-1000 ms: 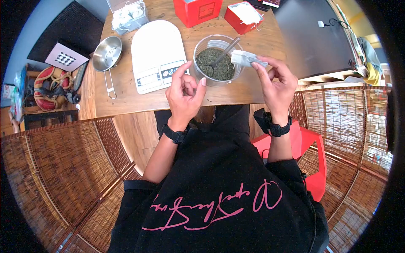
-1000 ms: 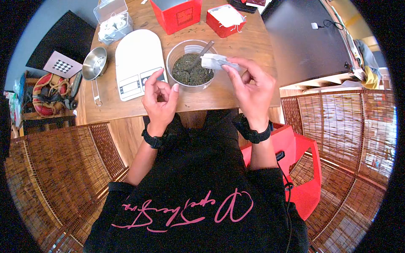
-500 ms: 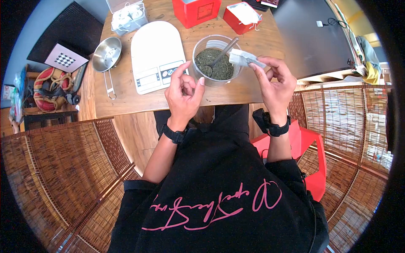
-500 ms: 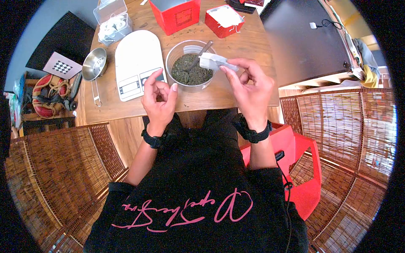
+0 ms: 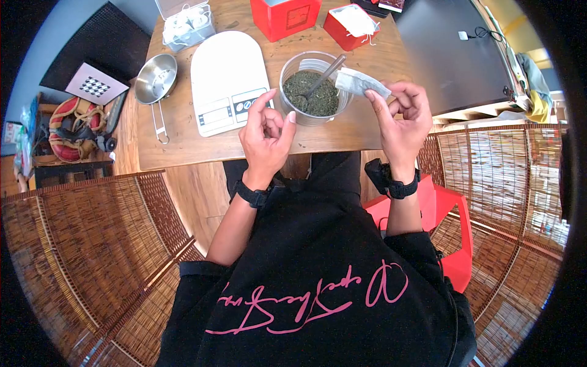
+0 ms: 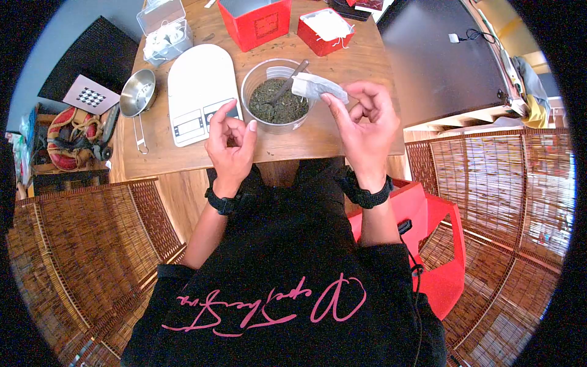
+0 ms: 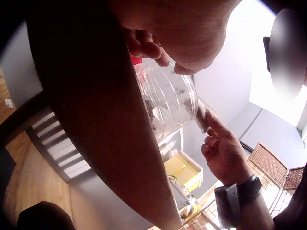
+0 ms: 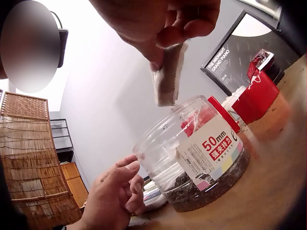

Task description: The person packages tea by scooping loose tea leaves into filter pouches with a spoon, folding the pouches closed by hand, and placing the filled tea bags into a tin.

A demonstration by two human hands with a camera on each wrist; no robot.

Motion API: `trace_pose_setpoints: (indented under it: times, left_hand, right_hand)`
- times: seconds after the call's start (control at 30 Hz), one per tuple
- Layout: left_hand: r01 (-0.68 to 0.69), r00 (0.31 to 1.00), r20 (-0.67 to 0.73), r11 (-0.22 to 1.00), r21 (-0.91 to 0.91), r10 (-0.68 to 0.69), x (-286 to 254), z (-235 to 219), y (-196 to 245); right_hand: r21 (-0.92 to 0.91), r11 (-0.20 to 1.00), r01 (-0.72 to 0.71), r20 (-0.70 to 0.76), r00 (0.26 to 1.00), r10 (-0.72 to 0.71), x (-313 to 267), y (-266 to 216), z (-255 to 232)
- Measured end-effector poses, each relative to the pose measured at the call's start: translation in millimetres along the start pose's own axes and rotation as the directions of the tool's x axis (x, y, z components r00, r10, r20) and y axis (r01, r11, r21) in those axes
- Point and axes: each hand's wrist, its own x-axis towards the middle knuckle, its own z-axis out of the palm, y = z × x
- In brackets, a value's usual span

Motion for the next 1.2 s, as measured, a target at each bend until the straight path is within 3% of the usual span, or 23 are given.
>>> trace_pose_setpoints:
  times: [0.07,0.3,0.37,0.5,0.9,1.2]
  left_hand:
    - [-0.003,1.0,0.0,1.0,0.002,0.003,0.1,0.0,0.0]
    - [-0.006,1.0,-0.003,1.0,0.006,0.006,0.2,-0.2,1.1]
    - [-0.005,1.0,-0.002,1.0,0.004,0.005,0.1,-0.2,1.0]
    - [-0.012,1.0,-0.007,1.0,0.01,0.012,-0.1,-0.2,0.1]
    - [-0.021,1.0,0.0,1.0,-0.01,0.021,0.3,-0.2,-1.2]
    - [0.0,1.0,0.004,1.0,-0.004,0.0,-0.1,-0.6,-0.3]
  right_hand:
    - [-0.127,0.99,0.058,0.118,0.992,-0.043,0.0,4.0,-6.0]
    - [-0.115,0.991,0.07,0.077,0.995,-0.061,-0.8,6.1,-4.8]
    - [-0.195,0.978,0.072,0.156,0.987,-0.042,-1.0,3.2,-6.2]
    - [-0.143,0.989,0.029,0.12,0.993,-0.012,-1.5,3.6,-4.0]
    - [-0.26,0.963,0.078,0.197,0.98,-0.026,0.2,3.4,-4.7]
    - [-0.186,0.98,0.069,0.221,0.975,-0.026,3.3,1.2,-1.6]
